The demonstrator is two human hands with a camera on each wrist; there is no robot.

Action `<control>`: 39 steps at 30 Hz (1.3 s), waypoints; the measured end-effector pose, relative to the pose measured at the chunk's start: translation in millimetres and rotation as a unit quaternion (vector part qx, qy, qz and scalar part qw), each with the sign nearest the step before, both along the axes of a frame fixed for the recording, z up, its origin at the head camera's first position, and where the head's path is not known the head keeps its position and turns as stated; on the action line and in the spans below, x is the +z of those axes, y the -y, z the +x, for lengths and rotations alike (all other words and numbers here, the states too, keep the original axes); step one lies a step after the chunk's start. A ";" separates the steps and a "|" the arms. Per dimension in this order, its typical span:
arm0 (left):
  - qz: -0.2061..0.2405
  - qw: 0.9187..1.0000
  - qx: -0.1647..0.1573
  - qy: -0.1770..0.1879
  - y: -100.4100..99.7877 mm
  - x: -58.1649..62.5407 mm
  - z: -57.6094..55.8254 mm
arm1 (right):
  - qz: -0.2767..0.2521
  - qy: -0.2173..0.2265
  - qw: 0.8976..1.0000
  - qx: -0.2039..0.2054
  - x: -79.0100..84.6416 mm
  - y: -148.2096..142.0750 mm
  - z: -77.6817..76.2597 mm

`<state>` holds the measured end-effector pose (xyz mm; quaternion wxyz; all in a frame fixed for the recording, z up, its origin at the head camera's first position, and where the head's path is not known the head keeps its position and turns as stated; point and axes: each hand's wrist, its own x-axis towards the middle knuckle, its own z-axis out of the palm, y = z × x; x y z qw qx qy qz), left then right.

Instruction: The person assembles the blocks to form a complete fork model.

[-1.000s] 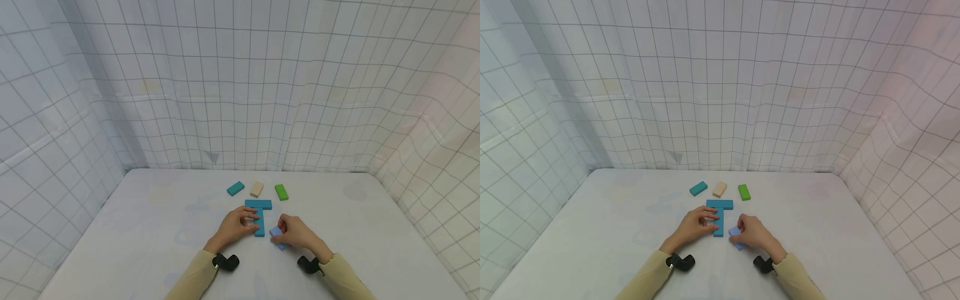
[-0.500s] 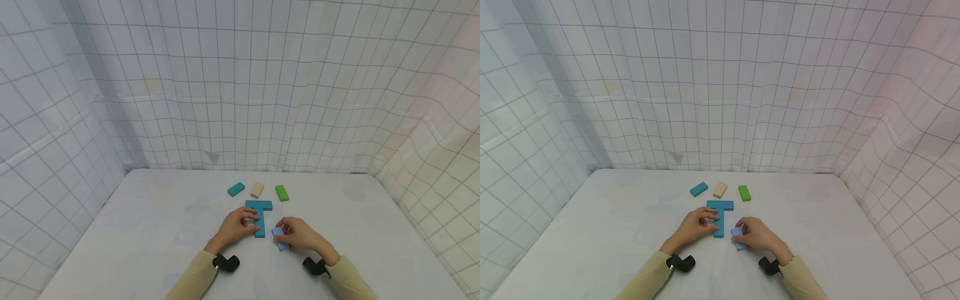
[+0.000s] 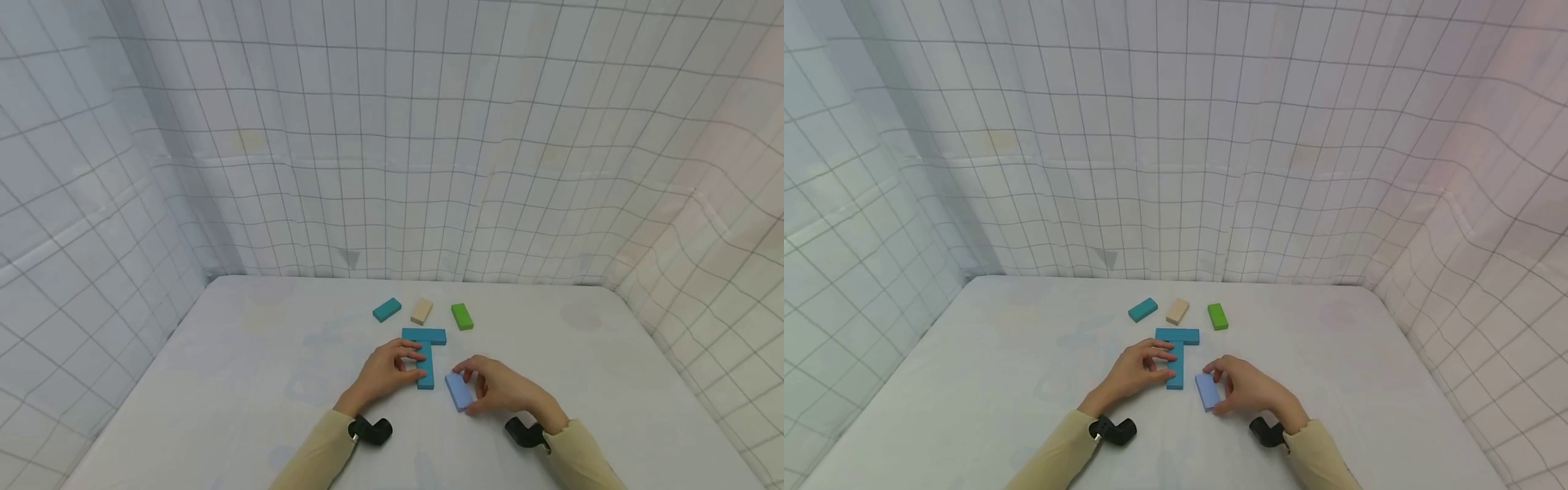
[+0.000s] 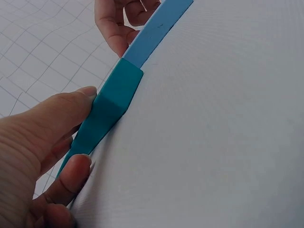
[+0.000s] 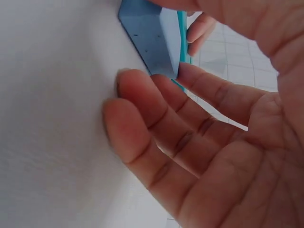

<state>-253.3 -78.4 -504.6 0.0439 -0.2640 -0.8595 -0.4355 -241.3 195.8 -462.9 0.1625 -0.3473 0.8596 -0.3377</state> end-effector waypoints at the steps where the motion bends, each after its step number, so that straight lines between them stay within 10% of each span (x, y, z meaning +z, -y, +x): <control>1: -0.001 1.000 0.000 0.000 -0.2 -0.5 -0.1 | 0.001 -0.004 1.000 0.002 -0.2 -0.4 0.5; 39: -0.001 1.000 -0.004 -0.012 -0.1 1.7 -0.6 | 0.047 -0.102 0.993 0.024 -3.1 44.1 26.8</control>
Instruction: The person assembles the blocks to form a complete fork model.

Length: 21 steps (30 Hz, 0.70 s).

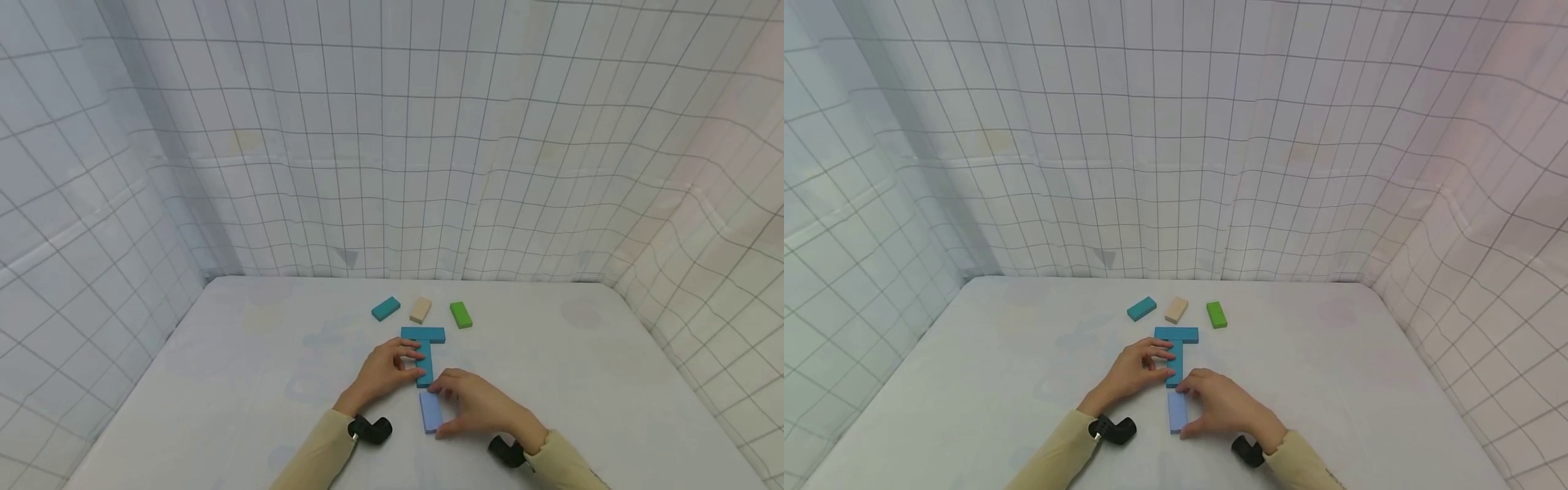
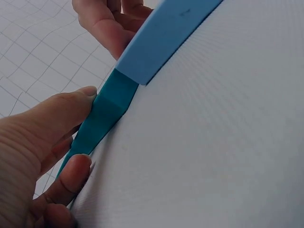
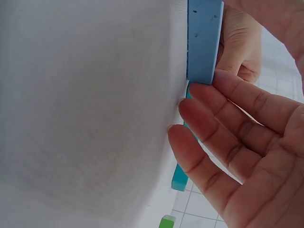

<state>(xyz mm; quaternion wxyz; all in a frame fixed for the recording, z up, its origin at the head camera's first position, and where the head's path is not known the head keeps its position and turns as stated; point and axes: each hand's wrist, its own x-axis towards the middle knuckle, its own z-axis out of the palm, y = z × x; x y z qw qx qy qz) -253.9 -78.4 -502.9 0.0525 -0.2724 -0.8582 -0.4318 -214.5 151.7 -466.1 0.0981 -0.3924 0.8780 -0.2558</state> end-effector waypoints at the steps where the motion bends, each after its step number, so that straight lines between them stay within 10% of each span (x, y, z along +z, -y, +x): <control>1: 0.001 1.000 0.000 0.000 0.1 -0.2 -0.1 | -0.002 -0.001 1.000 -0.001 -0.7 0.0 -0.5; 21: -0.003 1.000 0.004 0.003 0.0 -4.5 -2.2 | -0.005 -0.037 0.999 -0.008 -4.0 2.5 1.7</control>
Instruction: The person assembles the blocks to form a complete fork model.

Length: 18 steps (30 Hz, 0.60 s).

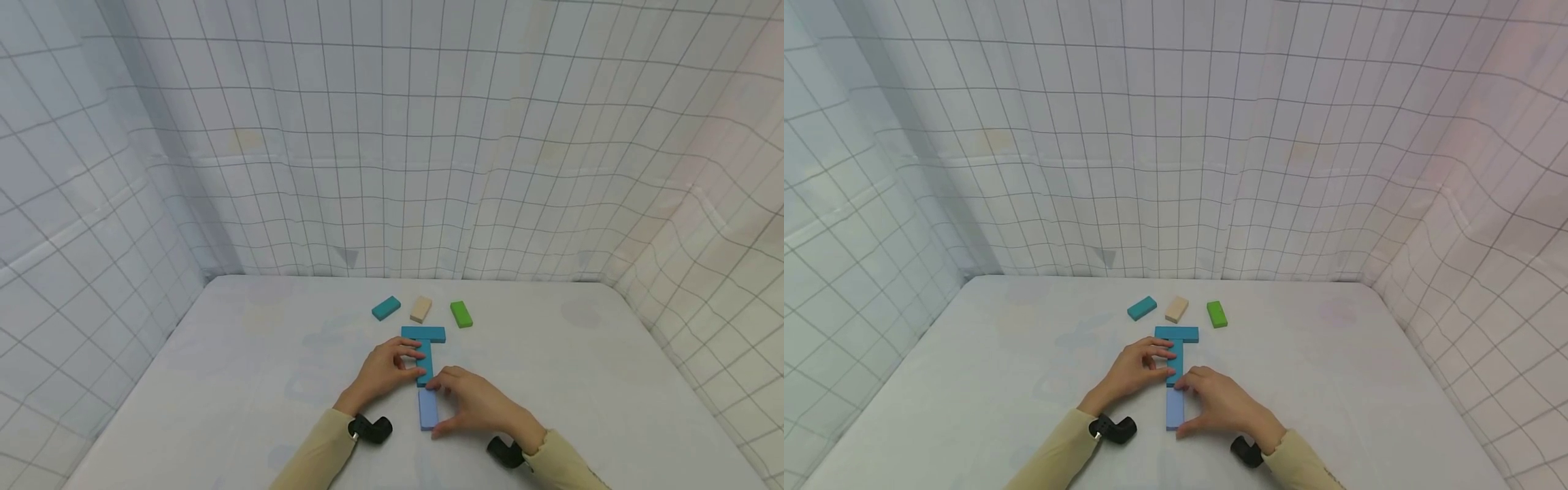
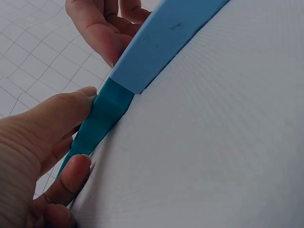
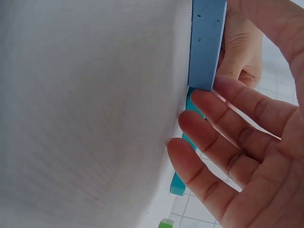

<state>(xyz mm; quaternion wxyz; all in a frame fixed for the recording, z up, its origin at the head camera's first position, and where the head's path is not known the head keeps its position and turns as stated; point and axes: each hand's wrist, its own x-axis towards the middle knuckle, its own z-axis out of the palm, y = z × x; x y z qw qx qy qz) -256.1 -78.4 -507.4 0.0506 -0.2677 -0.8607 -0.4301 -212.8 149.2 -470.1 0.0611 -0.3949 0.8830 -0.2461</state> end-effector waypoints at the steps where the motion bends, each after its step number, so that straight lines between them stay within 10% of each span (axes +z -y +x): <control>1: -0.001 1.000 0.000 0.001 -0.1 0.1 0.0 | 0.001 -0.002 1.000 0.001 -0.1 0.0 0.1; 18: -0.007 1.000 0.002 -0.003 -0.5 3.1 1.2 | -0.001 -0.029 1.000 0.003 2.5 1.6 0.8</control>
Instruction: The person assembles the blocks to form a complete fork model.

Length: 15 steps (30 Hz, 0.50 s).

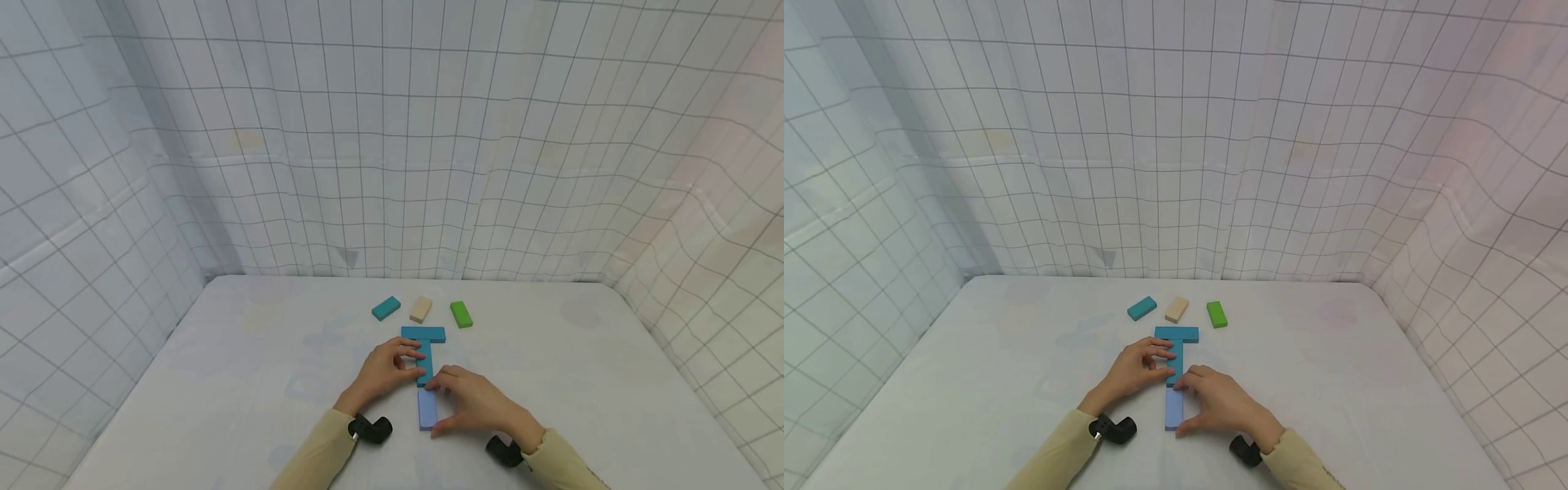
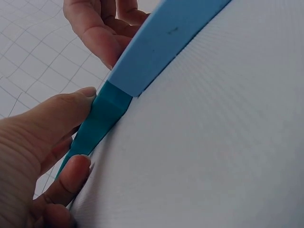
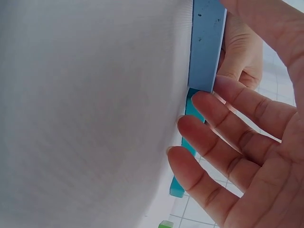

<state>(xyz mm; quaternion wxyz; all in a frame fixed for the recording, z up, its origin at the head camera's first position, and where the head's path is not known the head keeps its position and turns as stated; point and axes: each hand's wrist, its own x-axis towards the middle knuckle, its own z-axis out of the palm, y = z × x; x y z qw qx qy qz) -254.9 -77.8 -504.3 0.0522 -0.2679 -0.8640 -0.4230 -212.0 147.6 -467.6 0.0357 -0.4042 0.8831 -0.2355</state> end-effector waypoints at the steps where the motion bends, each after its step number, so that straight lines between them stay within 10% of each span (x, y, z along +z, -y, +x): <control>1: 0.000 1.000 0.000 0.000 0.1 -0.1 0.1 | 0.000 0.000 1.000 -0.001 0.1 0.1 0.1; 15: 0.009 1.000 -0.003 0.000 0.8 -3.3 -0.4 | 0.003 0.000 1.000 -0.002 -1.4 0.3 0.0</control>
